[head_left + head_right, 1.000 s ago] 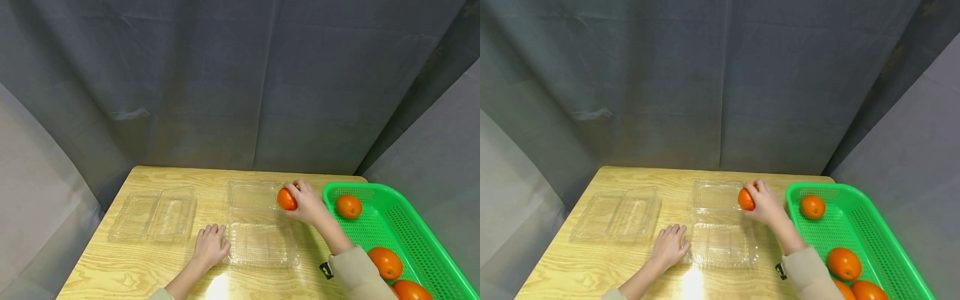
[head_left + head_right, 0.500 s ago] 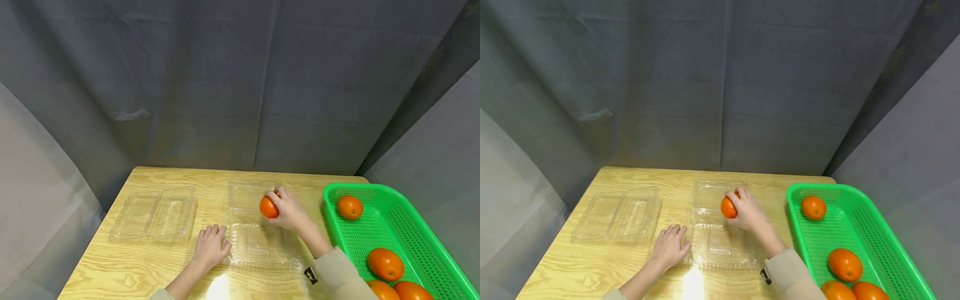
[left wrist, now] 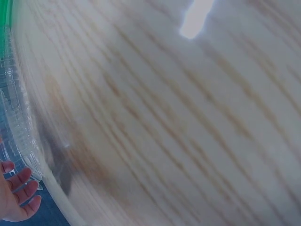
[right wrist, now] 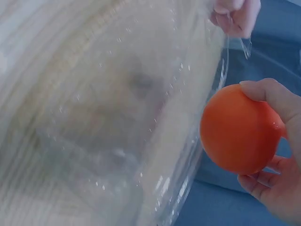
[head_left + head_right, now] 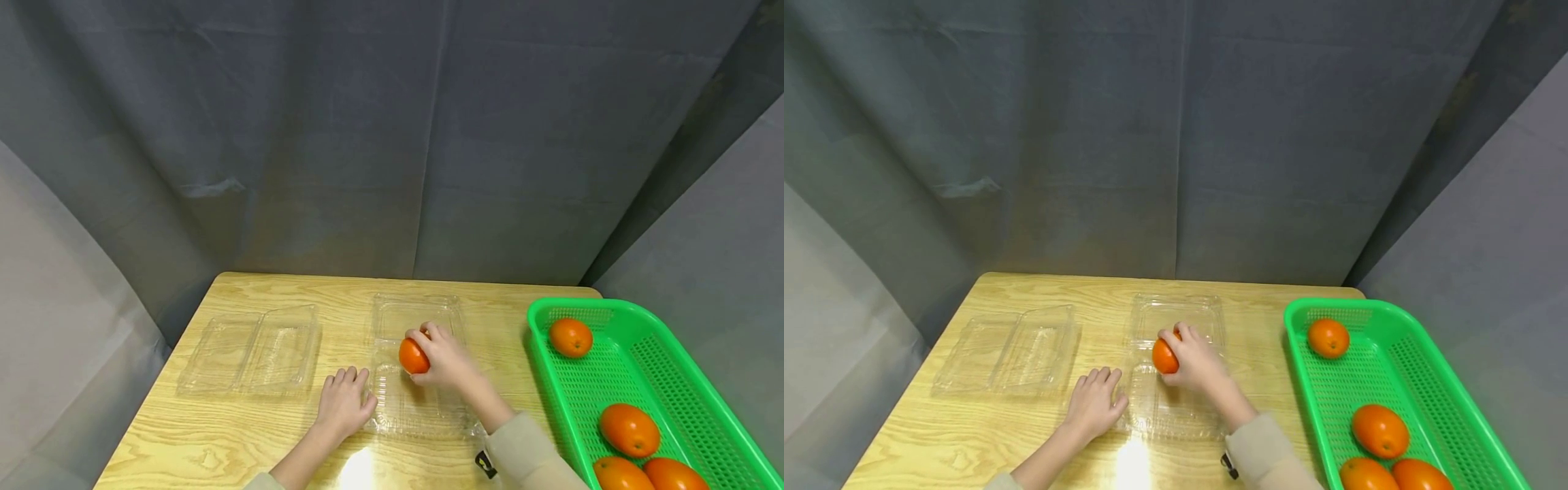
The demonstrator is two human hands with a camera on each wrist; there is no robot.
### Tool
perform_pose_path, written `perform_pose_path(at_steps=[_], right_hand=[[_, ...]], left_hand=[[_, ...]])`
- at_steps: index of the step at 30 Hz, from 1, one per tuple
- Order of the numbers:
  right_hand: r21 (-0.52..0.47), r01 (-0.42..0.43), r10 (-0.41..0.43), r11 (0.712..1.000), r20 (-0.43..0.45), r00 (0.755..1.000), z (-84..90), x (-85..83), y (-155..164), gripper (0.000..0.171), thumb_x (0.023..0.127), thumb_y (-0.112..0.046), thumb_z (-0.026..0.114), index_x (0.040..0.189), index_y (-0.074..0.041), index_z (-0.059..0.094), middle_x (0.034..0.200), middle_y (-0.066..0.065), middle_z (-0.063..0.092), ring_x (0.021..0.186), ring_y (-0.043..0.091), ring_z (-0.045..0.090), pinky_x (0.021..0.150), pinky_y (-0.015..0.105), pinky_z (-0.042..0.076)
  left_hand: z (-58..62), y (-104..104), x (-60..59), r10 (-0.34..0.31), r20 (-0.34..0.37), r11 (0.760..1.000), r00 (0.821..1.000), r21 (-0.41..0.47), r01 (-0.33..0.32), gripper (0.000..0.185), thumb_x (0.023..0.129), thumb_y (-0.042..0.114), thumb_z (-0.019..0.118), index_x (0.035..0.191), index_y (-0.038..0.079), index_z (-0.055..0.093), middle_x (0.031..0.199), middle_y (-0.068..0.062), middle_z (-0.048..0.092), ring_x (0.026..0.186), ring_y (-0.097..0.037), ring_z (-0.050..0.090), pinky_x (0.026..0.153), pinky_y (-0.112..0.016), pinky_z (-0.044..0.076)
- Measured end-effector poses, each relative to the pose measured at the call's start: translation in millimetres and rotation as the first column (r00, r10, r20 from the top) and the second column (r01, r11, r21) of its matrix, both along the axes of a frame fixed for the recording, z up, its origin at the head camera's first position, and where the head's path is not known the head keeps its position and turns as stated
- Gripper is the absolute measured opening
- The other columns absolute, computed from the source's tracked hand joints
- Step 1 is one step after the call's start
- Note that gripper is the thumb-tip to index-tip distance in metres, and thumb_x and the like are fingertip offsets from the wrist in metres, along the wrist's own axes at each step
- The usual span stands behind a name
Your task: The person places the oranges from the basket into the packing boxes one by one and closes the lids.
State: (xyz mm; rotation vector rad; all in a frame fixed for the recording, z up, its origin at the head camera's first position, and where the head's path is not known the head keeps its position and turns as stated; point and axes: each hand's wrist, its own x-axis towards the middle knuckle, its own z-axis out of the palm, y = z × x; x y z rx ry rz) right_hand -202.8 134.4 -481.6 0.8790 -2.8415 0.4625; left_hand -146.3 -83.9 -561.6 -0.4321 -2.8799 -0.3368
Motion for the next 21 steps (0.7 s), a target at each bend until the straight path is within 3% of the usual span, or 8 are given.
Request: perform_pose_path(at_steps=[9, 21], right_hand=[[0.001, -0.043, 0.043, 0.999, 0.024, 0.999, -16.1, 6.6, -16.7, 0.068, 0.06, -0.033, 0.079, 0.119, -0.016, 0.052, 0.11, 0.01, 0.046, 0.096, 0.027, 0.049, 0.079, 0.041, 0.047], [0.05, -0.053, 0.051, 0.997, 0.035, 0.998, -32.6, 12.8, -29.6, 0.07, 0.061, -0.033, 0.078, 0.123, -0.015, 0.05, 0.114, 0.011, 0.045, 0.1, 0.027, 0.048, 0.079, 0.04, 0.048]], left_hand=[[-0.5, -0.6, -1.0, 0.002, 0.02, 1.0, 1.0, 0.004, -0.002, 0.039, 0.081, 0.038, 0.053, 0.111, 0.012, 0.057, 0.093, -0.005, 0.056, 0.084, -0.022, 0.05, 0.073, -0.038, 0.041], [-0.8, -0.1, -1.3, -0.004, -0.009, 1.0, 1.0, -0.004, 0.004, 0.037, 0.08, 0.038, 0.054, 0.106, 0.013, 0.058, 0.09, -0.004, 0.056, 0.081, -0.022, 0.051, 0.071, -0.038, 0.041]])
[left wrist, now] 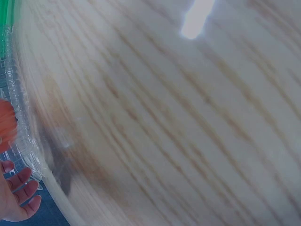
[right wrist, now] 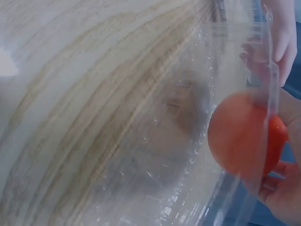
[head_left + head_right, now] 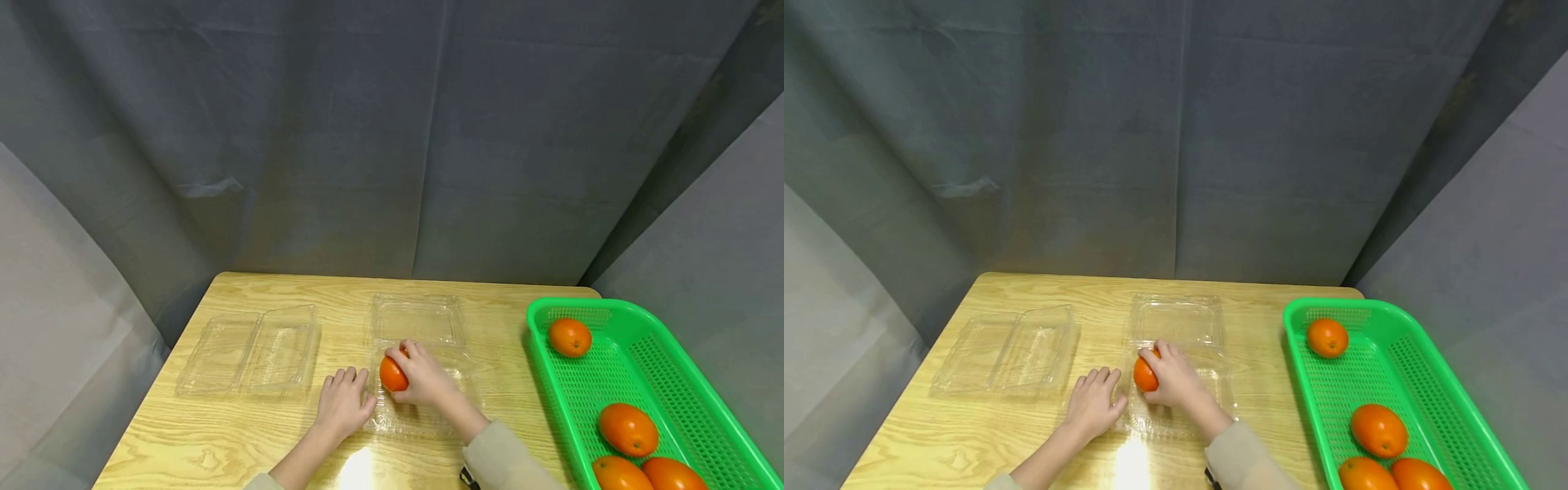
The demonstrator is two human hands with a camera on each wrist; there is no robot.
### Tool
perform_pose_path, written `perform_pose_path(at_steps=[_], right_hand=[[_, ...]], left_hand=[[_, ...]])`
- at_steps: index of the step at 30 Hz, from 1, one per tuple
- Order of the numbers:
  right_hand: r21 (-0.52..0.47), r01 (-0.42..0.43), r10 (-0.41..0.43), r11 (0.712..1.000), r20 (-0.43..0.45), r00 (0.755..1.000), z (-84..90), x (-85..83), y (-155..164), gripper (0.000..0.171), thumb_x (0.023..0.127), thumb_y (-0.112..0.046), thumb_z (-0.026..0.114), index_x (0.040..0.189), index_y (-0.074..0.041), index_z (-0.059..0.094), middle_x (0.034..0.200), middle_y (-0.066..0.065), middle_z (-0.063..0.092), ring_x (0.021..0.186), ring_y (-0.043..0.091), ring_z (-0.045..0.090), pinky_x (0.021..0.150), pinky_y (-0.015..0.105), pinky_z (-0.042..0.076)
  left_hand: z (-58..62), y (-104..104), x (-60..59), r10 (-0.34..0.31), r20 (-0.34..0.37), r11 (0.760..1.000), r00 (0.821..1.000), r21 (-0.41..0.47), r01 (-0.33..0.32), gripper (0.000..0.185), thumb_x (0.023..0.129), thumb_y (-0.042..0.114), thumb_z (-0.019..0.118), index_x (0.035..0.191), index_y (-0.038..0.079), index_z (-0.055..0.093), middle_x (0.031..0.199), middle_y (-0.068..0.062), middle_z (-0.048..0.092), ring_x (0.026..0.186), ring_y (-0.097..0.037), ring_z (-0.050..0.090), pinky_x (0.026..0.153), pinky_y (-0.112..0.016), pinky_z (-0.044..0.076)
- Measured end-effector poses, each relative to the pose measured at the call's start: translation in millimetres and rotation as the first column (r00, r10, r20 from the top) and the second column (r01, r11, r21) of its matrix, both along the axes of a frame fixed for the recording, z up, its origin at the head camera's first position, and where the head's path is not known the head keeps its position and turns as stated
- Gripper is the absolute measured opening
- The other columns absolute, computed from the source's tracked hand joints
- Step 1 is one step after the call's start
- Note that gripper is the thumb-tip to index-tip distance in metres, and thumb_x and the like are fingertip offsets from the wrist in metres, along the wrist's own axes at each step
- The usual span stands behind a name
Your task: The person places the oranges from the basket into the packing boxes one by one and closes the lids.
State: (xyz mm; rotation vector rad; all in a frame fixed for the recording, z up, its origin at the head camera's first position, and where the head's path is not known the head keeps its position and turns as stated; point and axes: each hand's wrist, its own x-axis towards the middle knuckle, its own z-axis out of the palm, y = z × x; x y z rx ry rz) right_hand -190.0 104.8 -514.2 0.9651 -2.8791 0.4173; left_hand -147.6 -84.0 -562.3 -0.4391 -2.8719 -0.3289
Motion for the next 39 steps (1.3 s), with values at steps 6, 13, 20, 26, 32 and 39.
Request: perform_pose_path(at_steps=[6, 13, 20, 26, 32, 39], right_hand=[[0.006, 0.004, -0.004, 1.0, 0.009, 1.0, -5.1, 0.6, -4.1, 0.072, 0.061, -0.033, 0.079, 0.124, -0.015, 0.05, 0.114, 0.011, 0.045, 0.101, 0.027, 0.047, 0.082, 0.042, 0.046], [-0.004, 0.008, -0.008, 1.0, 0.001, 1.0, -7.5, 1.6, -7.2, 0.07, 0.061, -0.033, 0.078, 0.123, -0.015, 0.05, 0.114, 0.012, 0.045, 0.099, 0.026, 0.047, 0.08, 0.042, 0.047], [-0.008, 0.019, -0.019, 1.0, -0.021, 1.0, -10.3, 1.0, -9.9, 0.068, 0.063, -0.033, 0.077, 0.123, -0.016, 0.051, 0.115, 0.012, 0.045, 0.102, 0.027, 0.047, 0.082, 0.042, 0.046], [0.01, 0.032, -0.032, 0.999, -0.017, 0.999, -12.9, 0.6, -12.1, 0.069, 0.064, -0.035, 0.076, 0.125, -0.016, 0.049, 0.117, 0.012, 0.044, 0.103, 0.027, 0.047, 0.083, 0.042, 0.046], [0.03, 0.046, -0.046, 0.998, 0.008, 0.999, -12.1, 1.8, -13.6, 0.069, 0.066, -0.036, 0.075, 0.127, -0.016, 0.047, 0.119, 0.012, 0.043, 0.106, 0.028, 0.045, 0.086, 0.043, 0.045], [0.029, 0.043, -0.043, 0.999, 0.011, 0.999, -10.5, 2.4, -13.9, 0.069, 0.067, -0.035, 0.075, 0.127, -0.016, 0.047, 0.12, 0.013, 0.043, 0.106, 0.029, 0.045, 0.086, 0.044, 0.044]], left_hand=[[0.2, 0.4, -0.1, 0.002, -0.009, 1.0, 1.0, 0.007, -0.002, 0.034, 0.08, 0.037, 0.054, 0.104, 0.013, 0.058, 0.088, -0.004, 0.056, 0.079, -0.021, 0.05, 0.069, -0.038, 0.041], [-0.2, 0.4, -0.3, -0.001, -0.009, 1.0, 1.0, 0.014, 0.002, 0.036, 0.08, 0.037, 0.054, 0.106, 0.013, 0.058, 0.089, -0.004, 0.057, 0.08, -0.022, 0.051, 0.07, -0.038, 0.041], [0.4, 0.2, 0.4, -0.003, 0.002, 1.0, 1.0, 0.01, 0.003, 0.037, 0.08, 0.037, 0.054, 0.108, 0.013, 0.058, 0.09, -0.004, 0.057, 0.081, -0.022, 0.051, 0.071, -0.039, 0.042], [0.3, 0.2, 0.4, -0.002, -0.005, 1.0, 1.0, 0.011, 0.002, 0.033, 0.08, 0.035, 0.055, 0.105, 0.013, 0.058, 0.087, -0.003, 0.055, 0.079, -0.021, 0.05, 0.069, -0.037, 0.041], [0.2, 0.1, 0.3, -0.004, -0.024, 1.0, 1.0, 0.014, 0.005, 0.031, 0.079, 0.034, 0.056, 0.102, 0.013, 0.058, 0.085, -0.003, 0.055, 0.076, -0.021, 0.05, 0.066, -0.036, 0.041], [-0.8, 0.6, -0.4, 0.002, -0.012, 1.0, 1.0, 0.012, -0.002, 0.033, 0.079, 0.035, 0.056, 0.104, 0.013, 0.058, 0.085, -0.002, 0.054, 0.076, -0.02, 0.05, 0.066, -0.036, 0.04]])
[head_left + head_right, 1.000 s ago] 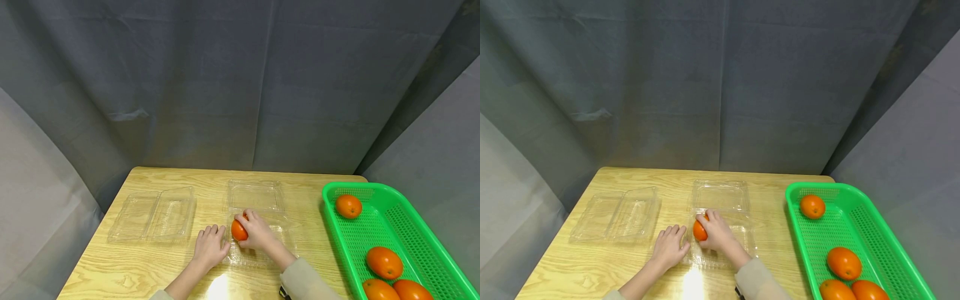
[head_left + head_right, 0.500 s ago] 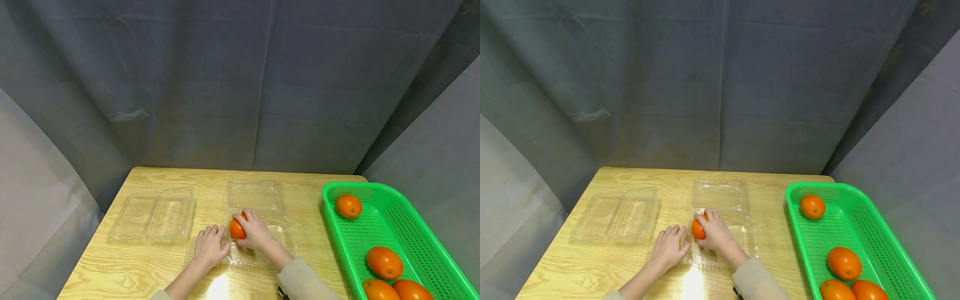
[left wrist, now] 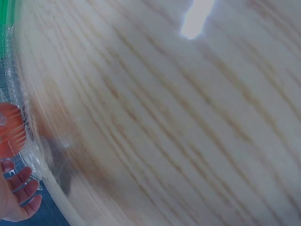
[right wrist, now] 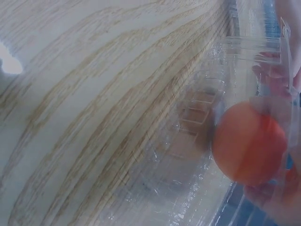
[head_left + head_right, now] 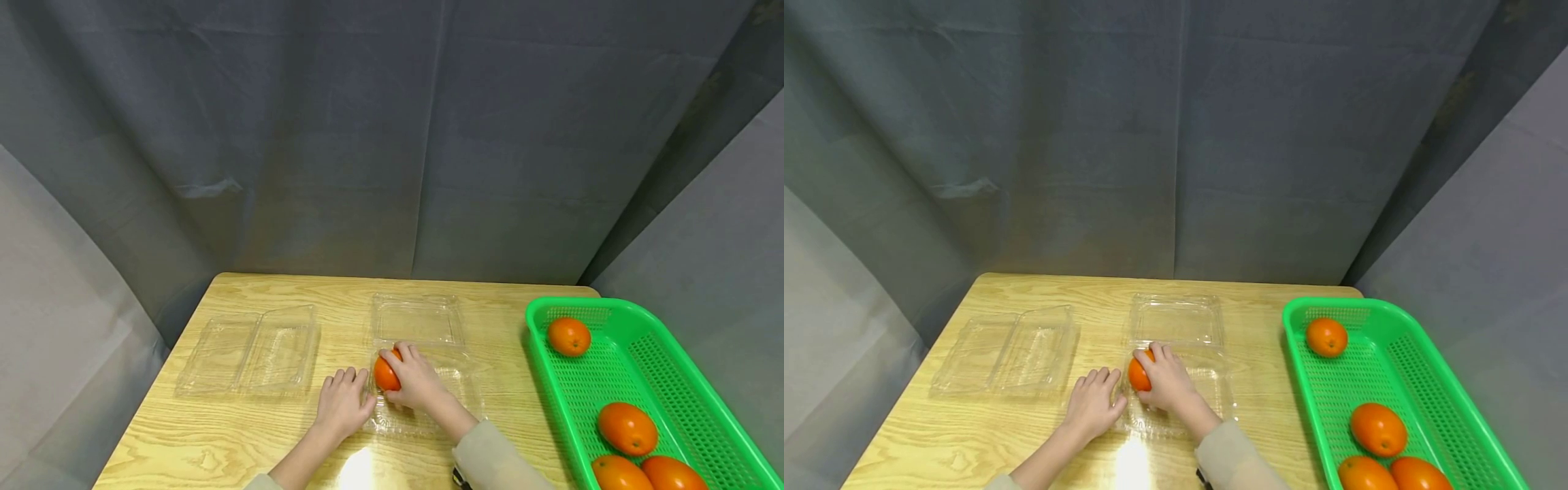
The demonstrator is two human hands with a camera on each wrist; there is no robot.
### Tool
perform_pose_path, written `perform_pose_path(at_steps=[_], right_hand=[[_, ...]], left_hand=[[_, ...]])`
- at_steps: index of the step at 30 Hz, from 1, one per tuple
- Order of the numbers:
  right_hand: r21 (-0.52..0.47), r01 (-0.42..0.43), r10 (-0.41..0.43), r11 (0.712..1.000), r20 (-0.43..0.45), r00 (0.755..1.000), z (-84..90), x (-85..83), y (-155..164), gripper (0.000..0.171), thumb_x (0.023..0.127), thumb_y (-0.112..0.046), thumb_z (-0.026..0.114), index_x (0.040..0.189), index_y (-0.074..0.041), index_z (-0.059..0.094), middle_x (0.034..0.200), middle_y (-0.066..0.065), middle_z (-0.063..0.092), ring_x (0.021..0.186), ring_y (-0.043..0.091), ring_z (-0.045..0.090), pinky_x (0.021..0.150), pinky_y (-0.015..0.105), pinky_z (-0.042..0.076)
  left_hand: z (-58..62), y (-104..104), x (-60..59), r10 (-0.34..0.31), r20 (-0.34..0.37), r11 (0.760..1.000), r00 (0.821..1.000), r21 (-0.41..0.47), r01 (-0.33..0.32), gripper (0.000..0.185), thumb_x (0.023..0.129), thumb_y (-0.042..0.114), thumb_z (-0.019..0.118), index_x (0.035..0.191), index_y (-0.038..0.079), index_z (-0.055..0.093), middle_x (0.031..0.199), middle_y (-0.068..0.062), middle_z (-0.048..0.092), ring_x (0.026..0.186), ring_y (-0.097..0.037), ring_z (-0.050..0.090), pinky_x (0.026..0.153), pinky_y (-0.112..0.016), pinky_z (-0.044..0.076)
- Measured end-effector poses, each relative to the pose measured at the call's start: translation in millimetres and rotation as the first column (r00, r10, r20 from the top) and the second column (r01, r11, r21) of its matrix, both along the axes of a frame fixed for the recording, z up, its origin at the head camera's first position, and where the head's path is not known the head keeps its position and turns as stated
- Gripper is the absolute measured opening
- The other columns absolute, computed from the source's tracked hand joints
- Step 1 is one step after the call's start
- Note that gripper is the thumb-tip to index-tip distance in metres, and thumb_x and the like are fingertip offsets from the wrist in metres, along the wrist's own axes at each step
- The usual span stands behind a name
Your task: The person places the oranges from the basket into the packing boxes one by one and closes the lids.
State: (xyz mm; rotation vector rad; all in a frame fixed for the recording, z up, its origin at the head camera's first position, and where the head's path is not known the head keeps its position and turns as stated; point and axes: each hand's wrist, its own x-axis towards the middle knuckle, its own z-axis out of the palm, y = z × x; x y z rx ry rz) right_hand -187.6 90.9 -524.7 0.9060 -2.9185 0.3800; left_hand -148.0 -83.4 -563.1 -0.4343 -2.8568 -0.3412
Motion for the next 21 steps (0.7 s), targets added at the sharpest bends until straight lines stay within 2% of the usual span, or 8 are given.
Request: perform_pose_path(at_steps=[12, 21], right_hand=[[-0.003, -0.005, 0.005, 1.0, -0.015, 1.0, -1.3, 1.3, 3.6, 0.071, 0.069, -0.039, 0.074, 0.13, -0.017, 0.045, 0.125, 0.013, 0.042, 0.113, 0.029, 0.043, 0.086, 0.047, 0.043], [-0.033, -0.036, 0.036, 0.999, 0.001, 0.999, 1.3, 1.9, 8.3, 0.072, 0.069, -0.035, 0.075, 0.132, -0.018, 0.044, 0.129, 0.014, 0.041, 0.117, 0.031, 0.042, 0.089, 0.049, 0.041]], left_hand=[[0.0, 0.1, -0.1, 0.002, -0.007, 1.0, 1.0, 0.0, -0.002, 0.034, 0.079, 0.035, 0.055, 0.106, 0.014, 0.058, 0.084, -0.002, 0.054, 0.076, -0.02, 0.05, 0.066, -0.035, 0.04], [0.3, -0.2, 0.7, 0.0, -0.001, 1.0, 1.0, 0.0, 0.0, 0.034, 0.08, 0.036, 0.055, 0.106, 0.014, 0.057, 0.086, -0.003, 0.055, 0.077, -0.02, 0.05, 0.067, -0.035, 0.04]])
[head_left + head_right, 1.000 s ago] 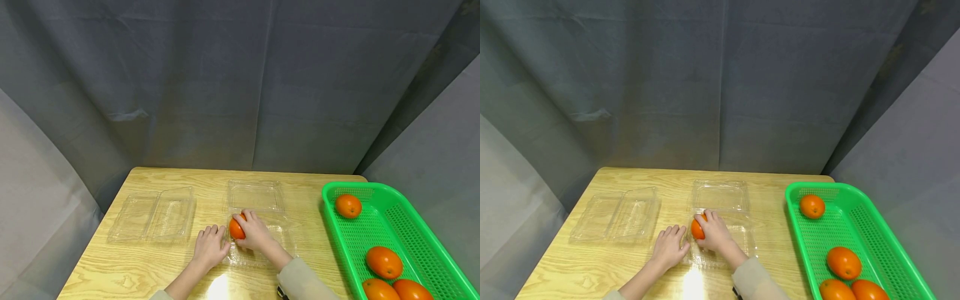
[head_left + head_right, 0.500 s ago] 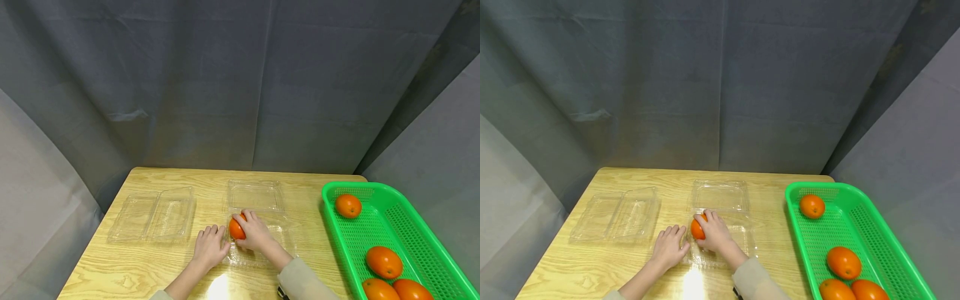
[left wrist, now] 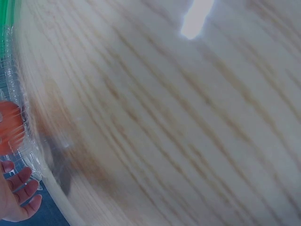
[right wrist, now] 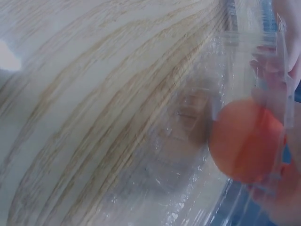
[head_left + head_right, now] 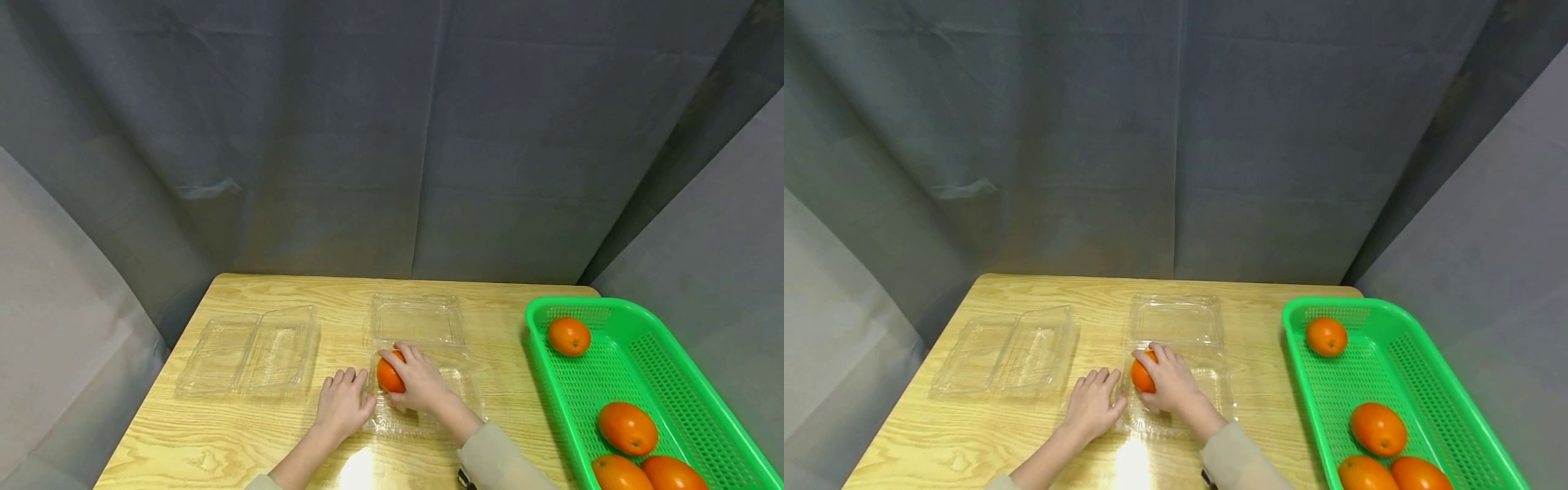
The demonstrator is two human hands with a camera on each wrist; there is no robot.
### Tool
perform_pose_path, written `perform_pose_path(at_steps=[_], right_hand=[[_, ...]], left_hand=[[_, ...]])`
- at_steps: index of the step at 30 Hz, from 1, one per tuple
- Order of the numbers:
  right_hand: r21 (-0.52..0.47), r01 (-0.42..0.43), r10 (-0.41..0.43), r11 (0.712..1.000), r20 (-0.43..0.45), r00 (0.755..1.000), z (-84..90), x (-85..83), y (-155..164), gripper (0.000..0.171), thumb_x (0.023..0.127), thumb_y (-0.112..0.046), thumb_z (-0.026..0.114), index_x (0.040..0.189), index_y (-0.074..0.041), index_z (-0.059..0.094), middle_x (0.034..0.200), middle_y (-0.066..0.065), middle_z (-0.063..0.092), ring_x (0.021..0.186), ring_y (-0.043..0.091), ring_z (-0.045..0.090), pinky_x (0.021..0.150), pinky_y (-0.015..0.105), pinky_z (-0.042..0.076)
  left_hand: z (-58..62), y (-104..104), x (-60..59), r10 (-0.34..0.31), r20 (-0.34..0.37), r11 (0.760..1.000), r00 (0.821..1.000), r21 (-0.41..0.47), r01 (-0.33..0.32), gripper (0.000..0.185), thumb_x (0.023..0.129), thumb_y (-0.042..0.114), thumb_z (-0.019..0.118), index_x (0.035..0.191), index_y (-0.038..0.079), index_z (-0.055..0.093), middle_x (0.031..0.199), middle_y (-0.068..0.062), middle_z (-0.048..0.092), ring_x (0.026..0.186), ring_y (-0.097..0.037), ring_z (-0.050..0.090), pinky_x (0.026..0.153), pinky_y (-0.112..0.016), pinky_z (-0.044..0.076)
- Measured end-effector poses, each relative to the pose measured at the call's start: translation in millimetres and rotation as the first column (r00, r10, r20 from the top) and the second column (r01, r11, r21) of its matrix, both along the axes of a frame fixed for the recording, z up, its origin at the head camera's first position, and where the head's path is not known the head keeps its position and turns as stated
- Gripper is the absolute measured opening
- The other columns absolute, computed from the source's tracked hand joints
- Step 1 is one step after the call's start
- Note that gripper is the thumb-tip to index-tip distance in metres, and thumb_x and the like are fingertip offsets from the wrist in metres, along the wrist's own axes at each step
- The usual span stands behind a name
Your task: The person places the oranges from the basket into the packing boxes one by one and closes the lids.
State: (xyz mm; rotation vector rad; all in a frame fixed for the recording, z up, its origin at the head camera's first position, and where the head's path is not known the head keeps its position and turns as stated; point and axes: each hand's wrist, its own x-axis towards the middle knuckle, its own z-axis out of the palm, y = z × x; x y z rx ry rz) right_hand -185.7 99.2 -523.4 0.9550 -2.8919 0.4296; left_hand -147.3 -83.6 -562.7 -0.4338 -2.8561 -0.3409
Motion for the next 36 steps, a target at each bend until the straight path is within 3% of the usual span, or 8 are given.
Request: perform_pose_path(at_steps=[15, 24, 36], right_hand=[[-0.003, -0.04, 0.04, 0.999, 0.033, 0.999, 11.2, -0.1, 12.9, 0.073, 0.071, -0.036, 0.075, 0.134, -0.02, 0.042, 0.133, 0.014, 0.039, 0.12, 0.034, 0.041, 0.093, 0.052, 0.038], [-0.048, 0.061, -0.06, 0.997, 0.03, 0.998, 38.1, -2.6, 34.2, 0.076, 0.068, -0.037, 0.077, 0.134, -0.024, 0.041, 0.137, 0.014, 0.037, 0.123, 0.037, 0.037, 0.095, 0.06, 0.031], [-0.115, 0.134, -0.142, 0.984, -0.072, 0.987, 65.4, -3.3, 75.4, 0.076, 0.067, -0.032, 0.078, 0.133, -0.015, 0.044, 0.135, 0.022, 0.038, 0.122, 0.042, 0.037, 0.094, 0.061, 0.03]], left_hand=[[0.7, -0.3, 0.7, -0.006, -0.015, 1.0, 1.0, -0.005, 0.006, 0.033, 0.08, 0.036, 0.055, 0.103, 0.013, 0.058, 0.085, -0.002, 0.056, 0.076, -0.019, 0.05, 0.066, -0.034, 0.041], [2.1, -0.3, 1.1, -0.012, -0.024, 1.0, 1.0, 0.008, 0.013, 0.033, 0.08, 0.035, 0.056, 0.103, 0.012, 0.059, 0.085, -0.003, 0.057, 0.076, -0.02, 0.051, 0.067, -0.035, 0.042], [0.2, -1.2, 0.6, -0.013, -0.034, 1.0, 0.999, 0.005, 0.013, 0.033, 0.08, 0.037, 0.056, 0.102, 0.013, 0.058, 0.084, -0.002, 0.056, 0.075, -0.018, 0.049, 0.066, -0.033, 0.04]])
